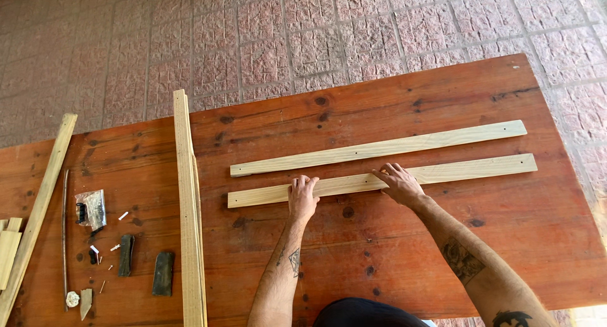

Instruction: The person sands several long wooden planks laid out on a workbench using a sanding block. They move the block back and forth along each plank, then stack the finished pieces.

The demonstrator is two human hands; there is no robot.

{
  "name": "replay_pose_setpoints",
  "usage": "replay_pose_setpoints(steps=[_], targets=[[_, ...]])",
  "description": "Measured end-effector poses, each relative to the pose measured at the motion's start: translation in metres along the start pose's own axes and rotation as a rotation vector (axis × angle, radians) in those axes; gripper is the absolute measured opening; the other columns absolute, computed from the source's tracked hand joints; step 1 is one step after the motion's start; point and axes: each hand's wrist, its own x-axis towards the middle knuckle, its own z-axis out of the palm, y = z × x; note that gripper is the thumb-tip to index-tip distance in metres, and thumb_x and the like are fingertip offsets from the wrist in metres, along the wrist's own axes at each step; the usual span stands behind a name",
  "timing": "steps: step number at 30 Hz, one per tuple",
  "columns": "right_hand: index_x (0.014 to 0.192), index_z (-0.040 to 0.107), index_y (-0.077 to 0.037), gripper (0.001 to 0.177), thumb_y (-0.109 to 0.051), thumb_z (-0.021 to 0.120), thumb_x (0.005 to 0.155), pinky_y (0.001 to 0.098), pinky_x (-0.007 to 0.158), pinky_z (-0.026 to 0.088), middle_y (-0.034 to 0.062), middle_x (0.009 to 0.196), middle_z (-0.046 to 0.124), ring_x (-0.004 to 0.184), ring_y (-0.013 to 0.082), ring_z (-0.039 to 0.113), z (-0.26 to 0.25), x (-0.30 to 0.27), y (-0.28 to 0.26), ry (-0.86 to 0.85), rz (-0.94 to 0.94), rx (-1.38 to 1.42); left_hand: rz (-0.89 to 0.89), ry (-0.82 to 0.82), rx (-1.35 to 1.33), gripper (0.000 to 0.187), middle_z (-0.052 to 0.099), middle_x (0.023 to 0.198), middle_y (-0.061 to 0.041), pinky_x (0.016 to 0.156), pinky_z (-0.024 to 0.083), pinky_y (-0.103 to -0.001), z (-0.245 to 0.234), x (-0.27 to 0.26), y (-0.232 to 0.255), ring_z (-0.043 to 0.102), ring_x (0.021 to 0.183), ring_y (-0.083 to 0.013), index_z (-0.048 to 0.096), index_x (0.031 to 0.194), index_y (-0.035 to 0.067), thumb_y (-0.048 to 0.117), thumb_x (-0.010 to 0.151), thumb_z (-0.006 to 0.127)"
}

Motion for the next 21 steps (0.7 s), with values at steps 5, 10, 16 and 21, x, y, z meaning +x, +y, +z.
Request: replay_pose_setpoints(steps=[5,10,16,21], targets=[[0.164,0.067,-0.026,0.081,-0.027,0.097,0.089,0.0511,0.118,0.063,0.0063,0.143,0.067,0.141,0.0351,0.067,-0.0026,-0.0014,-0.0041,-0.010,0.022,0.007,0.010,0.031,0.002,0.079,0.060,0.139,-0.001,0.116,0.054,-0.049,0.0040,-0.0010,-0.0024,0.057,0.139,-0.0288,0.074,0.152,0.031,0.028,0.080,0.105],[0.168,0.064,-0.027,0.086,-0.027,0.098,0.089,0.0507,0.117,0.064,0.0059,0.142,0.066,0.139,0.0339,0.067,0.0013,0.0002,-0.0013,-0.013,0.007,-0.030,0.029,0.058,-0.022,0.078,0.061,0.137,-0.002,0.114,0.055,-0.050,0.0069,-0.0021,-0.0045,0.058,0.138,-0.0305,0.074,0.150,0.028,0.024,0.079,0.105],[0.169,0.062,-0.027,0.086,-0.028,0.097,0.090,0.0504,0.116,0.063,0.0050,0.142,0.065,0.136,0.0328,0.068,0.0023,0.0008,-0.0006,-0.014,-0.014,-0.053,0.017,0.046,-0.017,0.078,0.061,0.139,-0.001,0.114,0.055,-0.050,0.0038,-0.0028,-0.0028,0.059,0.139,-0.0298,0.073,0.152,0.029,0.024,0.081,0.105],[0.167,0.063,-0.029,0.084,-0.027,0.096,0.090,0.0511,0.118,0.063,0.0032,0.143,0.065,0.138,0.0317,0.067,0.0018,0.0007,-0.0024,0.003,-0.003,-0.062,0.017,0.050,-0.024,0.077,0.062,0.138,-0.001,0.115,0.056,-0.051,0.0037,-0.0031,-0.0015,0.059,0.139,-0.0304,0.073,0.151,0.029,0.024,0.080,0.105]])
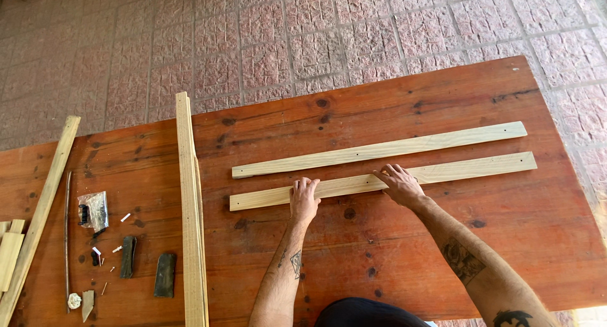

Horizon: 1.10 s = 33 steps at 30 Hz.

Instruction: The person sands several long wooden planks laid out on a workbench using a sanding block. They move the block back and forth along each plank, then stack the finished pieces.

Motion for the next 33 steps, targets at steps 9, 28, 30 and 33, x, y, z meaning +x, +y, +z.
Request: replay_pose_setpoints(steps=[9,28,30,33], targets=[[0.165,0.064,-0.029,0.082,-0.028,0.096,0.090,0.0508,0.118,0.063,0.0030,0.142,0.065,0.139,0.0316,0.067,0.001,-0.007,0.009,-0.009,0.032,-0.007,0.003,-0.025,0.002,0.076,0.061,0.140,-0.001,0.116,0.055,-0.049,-0.004,0.000,0.012,0.058,0.140,-0.0289,0.074,0.153,0.029,0.025,0.084,0.104],[0.172,0.059,-0.033,0.091,-0.028,0.096,0.089,0.0503,0.121,0.060,0.0041,0.144,0.065,0.141,0.0322,0.067,0.014,-0.012,0.016,-0.001,0.080,-0.001,0.025,0.004,-0.012,0.075,0.060,0.142,-0.002,0.116,0.054,-0.050,0.007,0.000,0.014,0.057,0.142,-0.0303,0.074,0.153,0.027,0.024,0.084,0.103],[0.172,0.059,-0.032,0.091,-0.030,0.096,0.088,0.0504,0.122,0.060,0.0052,0.145,0.065,0.142,0.0328,0.068,0.018,-0.013,0.017,0.024,0.082,-0.007,0.024,0.017,-0.029,0.076,0.061,0.143,-0.003,0.116,0.054,-0.051,0.005,0.000,0.015,0.057,0.143,-0.0308,0.073,0.154,0.026,0.023,0.084,0.103],[0.173,0.059,-0.031,0.095,-0.034,0.096,0.086,0.0522,0.118,0.062,0.0076,0.144,0.068,0.139,0.0350,0.071,0.018,-0.021,0.008,0.119,0.083,-0.029,0.028,0.078,-0.106,0.077,0.062,0.144,-0.008,0.115,0.056,-0.053,-0.006,-0.013,0.023,0.058,0.146,-0.0338,0.072,0.157,0.019,0.019,0.085,0.102]])
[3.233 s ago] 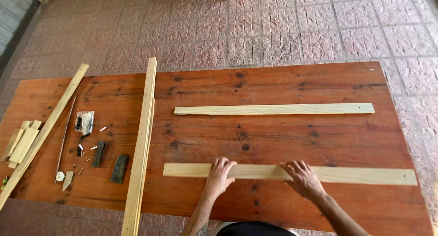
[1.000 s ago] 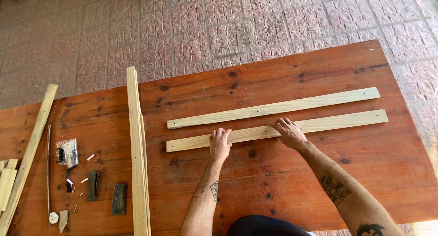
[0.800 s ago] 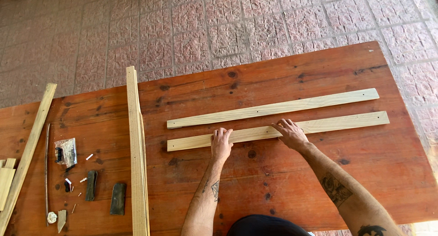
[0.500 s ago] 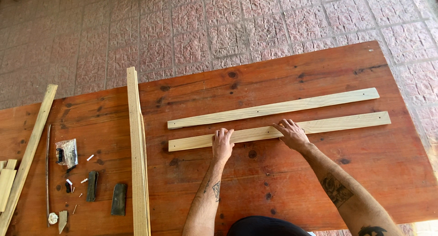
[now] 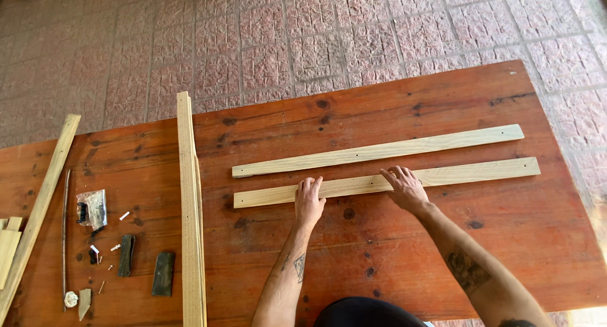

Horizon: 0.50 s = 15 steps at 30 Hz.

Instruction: The person sands several long wooden planks laid out on a workbench using a sanding block. They move the block back and forth along each plank, then stack the finished pieces.

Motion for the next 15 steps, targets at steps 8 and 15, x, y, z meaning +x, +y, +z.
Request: replay_pose_setpoints(steps=[8,15], targets=[[0.162,0.071,-0.024,0.063,-0.015,0.076,0.100,0.0513,0.095,0.067,0.0121,0.122,0.072,0.115,0.0394,0.076,-0.012,-0.111,-0.084,0.270,0.014,0.322,-0.029,0.141,-0.387,0.047,0.068,0.132,-0.009,0.106,0.061,-0.048,-0.023,-0.117,0.061,0.071,0.129,-0.0331,0.077,0.148,0.016,0.010,0.102,0.080],[0.151,0.075,-0.017,0.039,-0.023,0.069,0.113,0.0443,0.098,0.064,0.0075,0.131,0.077,0.118,0.0306,0.077,-0.034,-0.239,-0.166,0.109,0.043,0.622,-0.177,0.033,-0.567,0.035,0.075,0.132,-0.005,0.113,0.054,-0.044,-0.001,-0.248,0.118,0.072,0.129,-0.0279,0.079,0.142,0.016,0.021,0.108,0.071]])
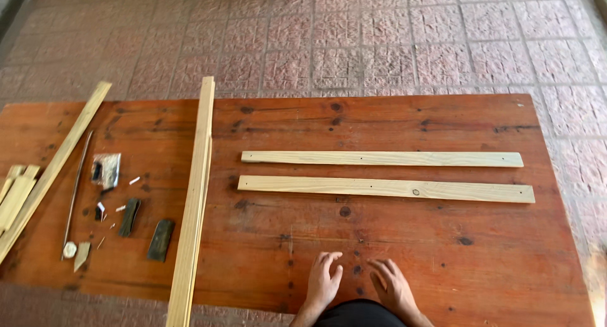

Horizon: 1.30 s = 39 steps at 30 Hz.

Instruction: The person sands several long wooden planks laid out on a workbench using a sanding block. They move the block back and forth along each plank, then stack the finished pieces.

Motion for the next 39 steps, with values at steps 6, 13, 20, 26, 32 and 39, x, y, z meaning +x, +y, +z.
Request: replay_pose_setpoints(steps=[6,13,20,26,32,39], targets=[[0.146,0.078,-0.019,0.036,-0.029,0.068,0.114,0.0432,0.102,0.063,0.0035,0.131,0.078,0.120,0.0269,0.076,-0.008,-0.020,0.009,-0.127,-0.083,-0.048,-0.073,0.151,-0.059,0.033,0.075,0.127,-0.004,0.109,0.057,-0.041,0.003,-0.044,0.006,0.074,0.124,-0.0248,0.079,0.140,0.018,0.018,0.108,0.071],[0.143,0.079,-0.022,0.033,-0.025,0.069,0.113,0.0430,0.097,0.064,-0.0004,0.130,0.080,0.117,0.0248,0.077,-0.008,-0.006,-0.011,-0.138,-0.095,-0.051,-0.221,0.331,-0.135,0.031,0.077,0.123,-0.007,0.101,0.062,-0.039,-0.014,-0.081,-0.014,0.077,0.117,-0.0212,0.083,0.134,0.019,0.016,0.106,0.070],[0.134,0.083,-0.020,0.026,-0.024,0.069,0.113,0.0410,0.093,0.063,-0.0014,0.120,0.079,0.108,0.0221,0.075,0.051,0.031,-0.067,-0.155,-0.171,-0.017,-0.299,0.392,-0.124,0.030,0.078,0.119,-0.004,0.105,0.057,-0.041,-0.063,-0.099,-0.040,0.074,0.117,-0.0235,0.082,0.133,0.022,0.017,0.105,0.072],[0.131,0.081,-0.017,0.022,-0.024,0.066,0.116,0.0431,0.098,0.063,0.0020,0.129,0.077,0.117,0.0270,0.077,0.138,0.119,-0.171,-0.260,-0.393,0.010,-0.329,0.620,-0.060,0.034,0.080,0.118,-0.010,0.108,0.055,-0.047,-0.159,-0.107,-0.112,0.075,0.115,-0.0313,0.083,0.131,0.018,0.013,0.099,0.073],[0.135,0.078,-0.008,0.022,-0.017,0.066,0.118,0.0459,0.089,0.063,0.0107,0.123,0.074,0.106,0.0321,0.075,0.251,0.233,-0.249,-0.259,-0.747,0.015,-0.437,0.720,0.015,0.041,0.075,0.134,-0.013,0.112,0.052,-0.056,-0.282,-0.085,-0.163,0.069,0.130,-0.0393,0.077,0.139,0.016,0.011,0.099,0.071],[0.136,0.078,-0.008,0.033,-0.028,0.068,0.111,0.0527,0.086,0.068,0.0180,0.125,0.074,0.111,0.0388,0.075,0.382,0.383,-0.245,-0.327,-0.872,-0.229,-0.434,0.758,0.285,0.059,0.071,0.134,-0.017,0.103,0.056,-0.057,-0.355,-0.024,-0.229,0.069,0.122,-0.0417,0.074,0.148,0.013,0.023,0.091,0.084]])
